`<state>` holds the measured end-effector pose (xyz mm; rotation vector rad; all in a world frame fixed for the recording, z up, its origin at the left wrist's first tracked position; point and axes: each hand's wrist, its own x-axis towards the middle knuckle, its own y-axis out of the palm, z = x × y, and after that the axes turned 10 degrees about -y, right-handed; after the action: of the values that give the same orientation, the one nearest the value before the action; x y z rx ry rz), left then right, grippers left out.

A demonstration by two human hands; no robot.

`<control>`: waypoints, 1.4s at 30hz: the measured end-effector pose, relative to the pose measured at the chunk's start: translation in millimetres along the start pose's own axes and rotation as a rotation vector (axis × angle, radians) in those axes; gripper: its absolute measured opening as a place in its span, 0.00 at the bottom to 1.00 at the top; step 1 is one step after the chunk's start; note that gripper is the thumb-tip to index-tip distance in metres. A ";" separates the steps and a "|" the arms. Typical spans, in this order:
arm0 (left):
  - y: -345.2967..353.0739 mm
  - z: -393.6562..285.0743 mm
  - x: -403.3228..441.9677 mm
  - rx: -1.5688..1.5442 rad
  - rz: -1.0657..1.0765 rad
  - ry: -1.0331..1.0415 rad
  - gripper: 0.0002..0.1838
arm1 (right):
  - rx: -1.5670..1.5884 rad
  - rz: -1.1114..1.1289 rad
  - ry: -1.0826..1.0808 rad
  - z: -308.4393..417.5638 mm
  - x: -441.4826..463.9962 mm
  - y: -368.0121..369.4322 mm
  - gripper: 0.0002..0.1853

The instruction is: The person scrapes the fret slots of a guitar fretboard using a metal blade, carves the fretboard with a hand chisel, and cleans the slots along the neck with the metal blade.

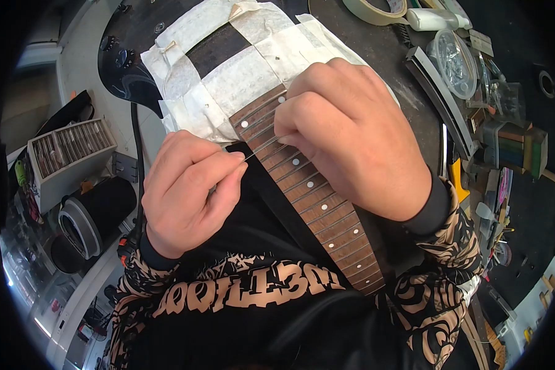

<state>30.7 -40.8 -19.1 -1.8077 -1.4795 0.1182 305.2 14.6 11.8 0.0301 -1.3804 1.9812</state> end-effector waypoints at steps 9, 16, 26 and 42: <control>-2.4 5.1 2.4 0.025 -0.032 0.012 0.20 | -0.007 -0.003 -0.014 -3.4 8.4 3.6 0.17; -3.4 -3.6 4.4 -0.054 0.016 -0.007 0.19 | 0.077 -0.007 0.025 -0.8 -3.3 -2.8 0.16; 6.3 -6.9 36.1 -0.020 0.012 -0.036 0.14 | 0.031 -0.046 0.090 -23.1 -7.1 -16.5 0.17; 9.8 -14.5 42.9 0.116 0.063 -0.079 0.15 | -0.006 -0.103 0.031 -30.1 -5.3 -0.9 0.14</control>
<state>59.7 -11.2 1.6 -1.7740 -1.4400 0.3045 320.6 36.9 -2.5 0.0656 -1.3387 1.8848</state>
